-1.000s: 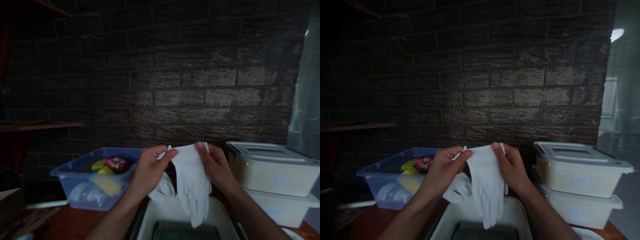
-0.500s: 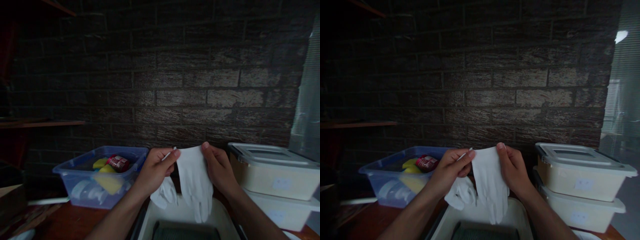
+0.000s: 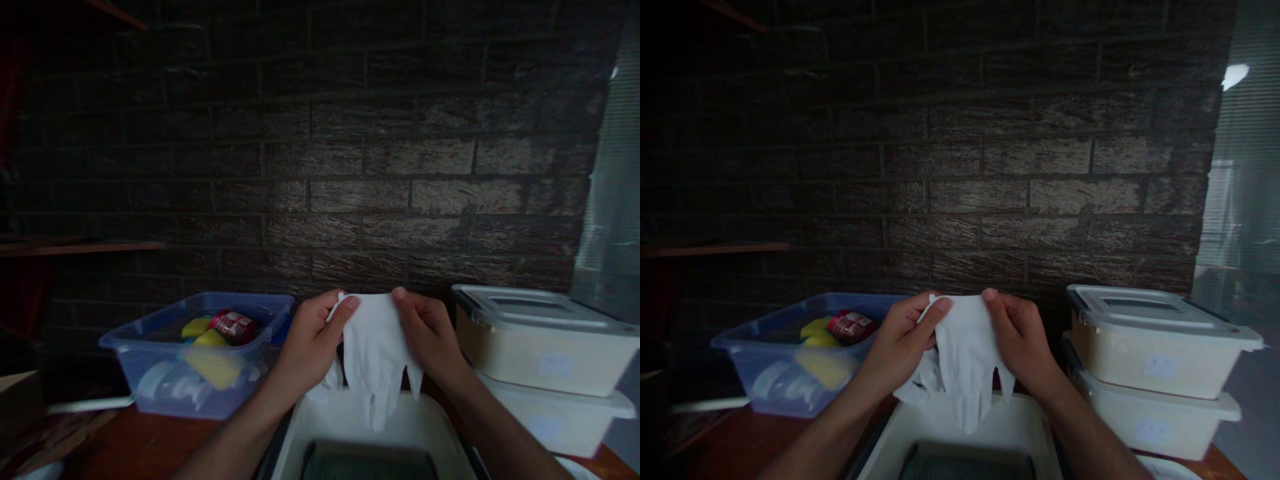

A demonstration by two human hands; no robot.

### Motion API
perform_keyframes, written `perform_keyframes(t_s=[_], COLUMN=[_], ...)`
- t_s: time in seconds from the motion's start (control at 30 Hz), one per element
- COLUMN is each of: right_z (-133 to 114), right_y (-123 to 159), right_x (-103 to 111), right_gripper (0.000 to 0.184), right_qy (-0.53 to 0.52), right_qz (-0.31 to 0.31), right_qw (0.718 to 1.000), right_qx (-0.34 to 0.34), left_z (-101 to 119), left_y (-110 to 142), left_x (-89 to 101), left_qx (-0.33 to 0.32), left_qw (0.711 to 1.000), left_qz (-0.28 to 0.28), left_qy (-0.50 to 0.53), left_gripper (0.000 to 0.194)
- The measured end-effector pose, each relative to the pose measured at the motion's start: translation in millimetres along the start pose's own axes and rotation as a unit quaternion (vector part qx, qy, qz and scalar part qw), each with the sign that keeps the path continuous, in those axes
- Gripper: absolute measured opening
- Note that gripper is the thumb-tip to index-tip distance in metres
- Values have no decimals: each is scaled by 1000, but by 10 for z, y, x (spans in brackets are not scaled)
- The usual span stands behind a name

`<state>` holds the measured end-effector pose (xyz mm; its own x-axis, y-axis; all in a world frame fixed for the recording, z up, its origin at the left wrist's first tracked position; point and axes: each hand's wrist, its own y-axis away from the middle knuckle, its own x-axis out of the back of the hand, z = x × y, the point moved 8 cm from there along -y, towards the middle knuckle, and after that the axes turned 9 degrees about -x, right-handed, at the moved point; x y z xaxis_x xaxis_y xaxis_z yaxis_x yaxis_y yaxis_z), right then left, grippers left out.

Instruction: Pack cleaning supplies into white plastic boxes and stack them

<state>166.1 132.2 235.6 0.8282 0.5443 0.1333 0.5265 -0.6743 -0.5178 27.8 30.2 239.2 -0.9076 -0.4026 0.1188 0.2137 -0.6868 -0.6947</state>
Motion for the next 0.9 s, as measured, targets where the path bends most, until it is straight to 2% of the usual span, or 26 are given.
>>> perform_keyframes(t_s=[0.07, 0.13, 0.2, 0.33, 0.5, 0.63, 0.83, 0.9], right_z=[42, 53, 55, 24, 52, 59, 3, 34], right_y=[28, 65, 62, 2, -81, -87, 9, 7], right_x=[-178, -294, -282, -104, 87, 100, -120, -125], right_gripper=[48, 41, 41, 48, 48, 51, 50, 48], right_qy=[-59, -90, -92, -70, -56, -48, -76, -85], right_qz=[-97, -155, -138, -49, -5, -20, -84, -82], right_qw=[993, 983, 985, 996, 997, 997, 992, 992], right_qx=[-28, -41, -45, -29, -43, -61, -48, -54], left_z=[4, 4, -20, -64, 3, 42, -43, -70], left_y=[-2, -2, 5, 25, -11, -18, 41, 34], left_x=[-27, -48, -96, -170, -56, -91, -328, -283], left_qx=[0, 10, 35, 67, 35, 29, 45, 38], left_qw=[1000, 1000, 998, 994, 999, 998, 991, 994], left_qz=[-3, -2, -21, -70, -37, -51, -112, -89], left_qy=[5, 21, 44, 51, 20, 8, 49, 54], left_gripper=[37, 37, 36, 39, 48, 53, 43, 39])
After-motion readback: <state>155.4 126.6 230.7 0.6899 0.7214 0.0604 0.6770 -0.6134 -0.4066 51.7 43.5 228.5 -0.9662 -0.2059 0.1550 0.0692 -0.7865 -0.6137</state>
